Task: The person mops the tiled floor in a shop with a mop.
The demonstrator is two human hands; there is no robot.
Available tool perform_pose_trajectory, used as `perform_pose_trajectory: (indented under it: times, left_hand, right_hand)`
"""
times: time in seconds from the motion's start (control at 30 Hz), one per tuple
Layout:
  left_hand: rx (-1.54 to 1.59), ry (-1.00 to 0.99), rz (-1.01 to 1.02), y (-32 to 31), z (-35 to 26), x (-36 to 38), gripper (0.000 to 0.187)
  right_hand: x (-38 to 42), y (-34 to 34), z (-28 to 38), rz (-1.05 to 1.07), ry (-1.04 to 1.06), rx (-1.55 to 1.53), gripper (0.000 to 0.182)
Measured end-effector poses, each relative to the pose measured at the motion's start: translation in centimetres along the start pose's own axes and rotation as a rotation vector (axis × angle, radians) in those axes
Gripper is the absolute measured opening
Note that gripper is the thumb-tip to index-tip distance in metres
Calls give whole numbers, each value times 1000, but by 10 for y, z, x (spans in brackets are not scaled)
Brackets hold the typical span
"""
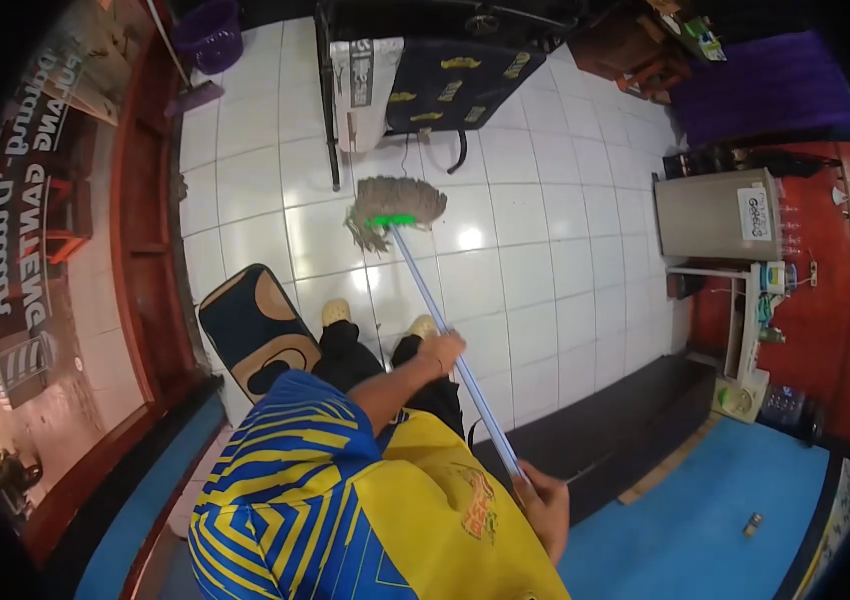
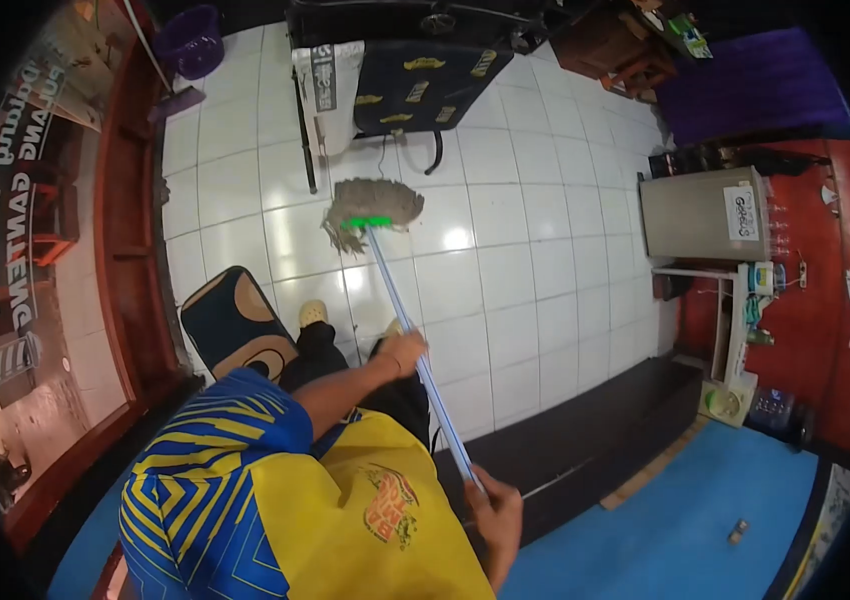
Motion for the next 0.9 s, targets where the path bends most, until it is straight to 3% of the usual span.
perform_pose_trajectory:
  times: [0.07,0.17,0.23,0.33,0.4,0.5,0.6,0.63,0.7,0.73,0.8,0.9]
  left_hand:
    - [-44,160,-87,-19,61,-23,35]
    - [-251,312,-23,32,119,-32,33]
    - [-407,298,47,61,138,-35,37]
    - [-314,248,101,66,142,-34,38]
    - [-206,140,124,55,118,-22,42]
    - [-91,13,99,13,74,4,50]
    - [-67,-74,183,21,9,40,62]
    - [-40,-84,257,22,-8,45,65]
    - [-58,-146,290,5,-31,45,66]
    - [-64,-189,238,-1,-37,45,59]
    - [-111,-225,248,-17,-40,35,56]
    - [-238,-221,243,-18,-39,1,43]
  right_hand:
    - [-19,-40,5,88,75,103,30]
    - [-55,-104,36,200,264,235,31]
    - [-63,-126,46,228,133,238,32]
    - [-50,-119,66,136,232,334,31]
    - [-32,-101,68,66,281,448,30]
    - [18,-74,70,-25,87,336,33]
    - [71,-51,45,-127,-174,86,36]
    - [81,-45,68,-281,-133,-51,36]
    - [91,-40,48,-371,-168,-90,34]
    - [97,-32,37,-463,-195,-123,31]
    - [95,-23,24,-437,-327,52,29]
    - [72,-24,17,-452,-192,127,29]
Point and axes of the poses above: each hand's wrist, its own x-axis away from the middle knuckle, its own y-axis out of the back of the hand, z = x × y, the point moved 8 cm from there along -x, towards the middle knuckle, and after that the axes turned 9 degrees about y, right-handed, at the moved point
